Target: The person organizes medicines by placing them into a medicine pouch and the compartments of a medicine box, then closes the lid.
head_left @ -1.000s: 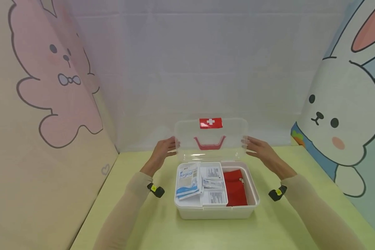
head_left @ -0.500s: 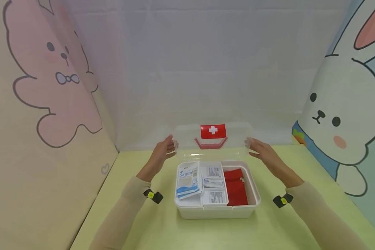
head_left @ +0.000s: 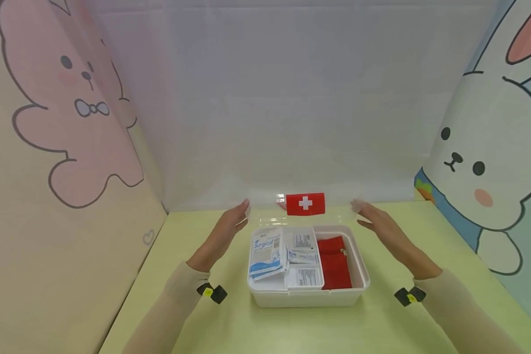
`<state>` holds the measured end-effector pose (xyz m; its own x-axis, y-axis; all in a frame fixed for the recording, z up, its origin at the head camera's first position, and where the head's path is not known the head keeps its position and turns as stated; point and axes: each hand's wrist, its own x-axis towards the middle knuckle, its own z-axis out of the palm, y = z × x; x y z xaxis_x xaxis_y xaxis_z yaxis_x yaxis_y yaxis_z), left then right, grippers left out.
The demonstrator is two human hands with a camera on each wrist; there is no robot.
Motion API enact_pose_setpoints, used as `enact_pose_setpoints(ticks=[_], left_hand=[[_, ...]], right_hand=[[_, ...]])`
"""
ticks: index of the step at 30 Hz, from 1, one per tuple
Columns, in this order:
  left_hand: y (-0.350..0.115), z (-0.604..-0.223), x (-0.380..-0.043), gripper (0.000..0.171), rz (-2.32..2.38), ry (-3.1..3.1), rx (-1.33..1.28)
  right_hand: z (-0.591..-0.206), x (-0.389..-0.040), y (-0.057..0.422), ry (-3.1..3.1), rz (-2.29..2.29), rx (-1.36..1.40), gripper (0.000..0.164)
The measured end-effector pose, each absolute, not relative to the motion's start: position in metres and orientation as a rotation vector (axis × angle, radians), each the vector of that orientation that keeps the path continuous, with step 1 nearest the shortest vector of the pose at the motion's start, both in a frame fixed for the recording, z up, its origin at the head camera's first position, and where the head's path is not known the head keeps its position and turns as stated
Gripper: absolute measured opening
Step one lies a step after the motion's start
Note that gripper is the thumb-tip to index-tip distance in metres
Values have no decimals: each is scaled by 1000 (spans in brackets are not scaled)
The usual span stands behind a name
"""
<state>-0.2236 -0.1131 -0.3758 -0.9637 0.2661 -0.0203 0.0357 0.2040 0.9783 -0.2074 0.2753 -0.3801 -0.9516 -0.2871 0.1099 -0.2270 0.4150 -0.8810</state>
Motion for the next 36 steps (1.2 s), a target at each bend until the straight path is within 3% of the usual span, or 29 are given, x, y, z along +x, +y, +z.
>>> enact_pose_setpoints(ticks=[12,20,24,27,31,34,36], left_hand=[[-117,-387,-208,86,1859,2319,270],[-117,-397,-202,81,1821,2373,300],[-118,-400,-200,76,1814,2392,329],[-119,-402,-199,70,1833,2385,355],[-121,-405,-198,66,1869,2366,391],[-121,-407,-196,64,1879,2372,435],[-122,-409,-195,62,1879,2378,462]], right_hand=[[-379,-190,275,2636,-1502,-397,67],[-370,-166,261,2978,-1450,-322,86],[-369,-154,252,3345,-1518,-555,72],[-371,-149,243,3549,-1475,-822,51],[-376,-141,231,3565,-1441,-1101,34],[-384,-134,220,3449,-1424,-1095,17],[-390,-131,213,3375,-1404,-995,16]])
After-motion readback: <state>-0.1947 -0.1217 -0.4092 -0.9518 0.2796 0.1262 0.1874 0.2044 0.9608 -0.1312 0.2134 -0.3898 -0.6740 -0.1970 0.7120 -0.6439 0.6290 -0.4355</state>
